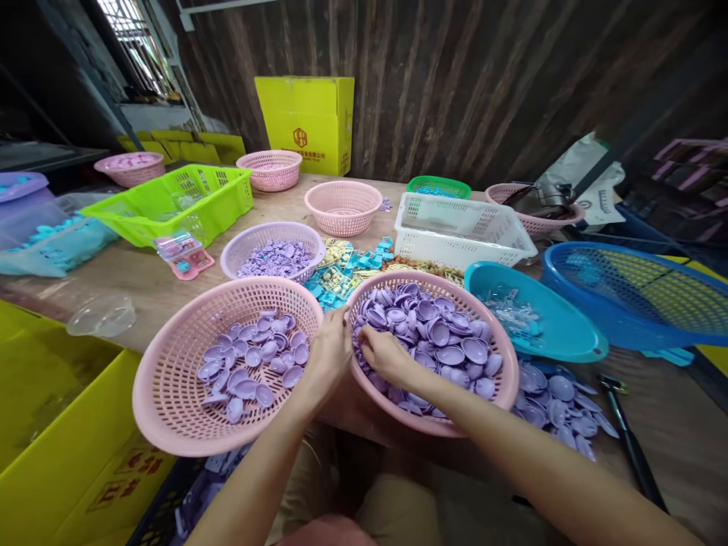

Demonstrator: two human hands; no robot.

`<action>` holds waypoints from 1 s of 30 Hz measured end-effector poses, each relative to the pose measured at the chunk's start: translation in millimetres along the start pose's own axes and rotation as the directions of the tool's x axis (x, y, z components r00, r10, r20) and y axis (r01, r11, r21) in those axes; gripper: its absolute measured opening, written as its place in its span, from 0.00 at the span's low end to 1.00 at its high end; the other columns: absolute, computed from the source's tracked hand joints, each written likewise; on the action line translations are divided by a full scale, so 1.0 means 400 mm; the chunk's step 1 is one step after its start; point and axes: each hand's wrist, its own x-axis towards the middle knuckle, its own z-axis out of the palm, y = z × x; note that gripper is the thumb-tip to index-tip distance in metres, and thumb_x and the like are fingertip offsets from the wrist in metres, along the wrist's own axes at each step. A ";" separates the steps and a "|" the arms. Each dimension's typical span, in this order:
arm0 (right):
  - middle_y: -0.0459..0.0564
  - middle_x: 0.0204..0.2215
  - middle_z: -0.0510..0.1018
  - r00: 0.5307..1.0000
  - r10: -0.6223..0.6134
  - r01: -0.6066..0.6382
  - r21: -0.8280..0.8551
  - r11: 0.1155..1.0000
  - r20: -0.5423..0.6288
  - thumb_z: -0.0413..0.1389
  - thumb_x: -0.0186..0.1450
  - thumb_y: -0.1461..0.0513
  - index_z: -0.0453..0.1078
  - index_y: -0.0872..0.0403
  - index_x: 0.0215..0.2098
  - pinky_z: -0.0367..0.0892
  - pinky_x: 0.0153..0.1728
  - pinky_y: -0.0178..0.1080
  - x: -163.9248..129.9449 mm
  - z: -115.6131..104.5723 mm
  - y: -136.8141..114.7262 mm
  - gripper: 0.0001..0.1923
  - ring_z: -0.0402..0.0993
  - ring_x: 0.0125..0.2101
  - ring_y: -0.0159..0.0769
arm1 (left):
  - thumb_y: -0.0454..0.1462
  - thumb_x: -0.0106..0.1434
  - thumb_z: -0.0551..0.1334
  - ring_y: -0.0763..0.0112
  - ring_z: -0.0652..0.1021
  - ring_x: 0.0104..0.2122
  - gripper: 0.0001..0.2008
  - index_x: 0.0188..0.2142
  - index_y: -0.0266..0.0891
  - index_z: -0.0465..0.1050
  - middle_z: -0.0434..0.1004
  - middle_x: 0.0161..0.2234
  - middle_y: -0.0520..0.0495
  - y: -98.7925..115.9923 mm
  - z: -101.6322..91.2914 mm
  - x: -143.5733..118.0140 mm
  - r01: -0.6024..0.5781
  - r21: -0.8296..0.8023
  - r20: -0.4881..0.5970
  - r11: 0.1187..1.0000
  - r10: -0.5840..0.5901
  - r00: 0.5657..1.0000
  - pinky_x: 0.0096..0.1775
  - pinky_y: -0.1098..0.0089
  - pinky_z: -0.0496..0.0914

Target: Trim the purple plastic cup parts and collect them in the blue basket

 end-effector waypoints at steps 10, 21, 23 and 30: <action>0.56 0.31 0.77 0.990 -0.038 0.088 -0.397 0.914 0.133 0.41 0.63 0.68 0.66 0.57 0.39 0.59 0.30 0.35 0.020 0.012 -0.010 0.13 0.73 0.33 0.40 | 0.32 0.56 0.55 0.70 0.70 0.35 0.17 0.46 0.36 0.64 0.68 0.36 0.47 -0.015 0.009 -0.017 0.197 -0.647 0.057 0.737 -0.211 0.976 0.37 0.70 0.66; 0.49 0.31 0.72 0.920 -0.359 0.351 -0.078 0.933 -0.156 0.50 0.58 0.67 0.65 0.56 0.33 0.57 0.34 0.36 -0.035 -0.100 -0.066 0.05 0.66 0.33 0.35 | 0.32 0.61 0.51 0.76 0.71 0.23 0.10 0.28 0.31 0.67 0.68 0.24 0.47 0.053 0.014 0.028 0.590 -0.740 0.666 -0.323 -0.227 0.711 0.26 0.76 0.68; 0.50 0.34 0.71 0.891 -0.427 0.420 -0.076 0.904 -0.157 0.50 0.58 0.67 0.65 0.56 0.33 0.56 0.38 0.39 -0.043 -0.107 -0.083 0.05 0.65 0.37 0.37 | 0.28 0.61 0.49 0.78 0.71 0.22 0.11 0.25 0.31 0.66 0.67 0.21 0.49 0.060 0.018 0.036 0.592 -0.695 0.704 -0.409 -0.220 0.675 0.24 0.80 0.68; 0.48 0.28 0.72 0.890 -0.233 0.276 0.057 0.959 -0.391 0.47 0.61 0.66 0.67 0.55 0.31 0.59 0.32 0.33 -0.038 -0.109 0.008 0.07 0.67 0.30 0.32 | 0.31 0.61 0.52 0.84 0.59 0.11 0.09 0.27 0.31 0.69 0.54 0.13 0.58 0.037 -0.036 0.027 0.639 -0.769 0.614 -0.002 -0.280 0.738 0.13 0.83 0.53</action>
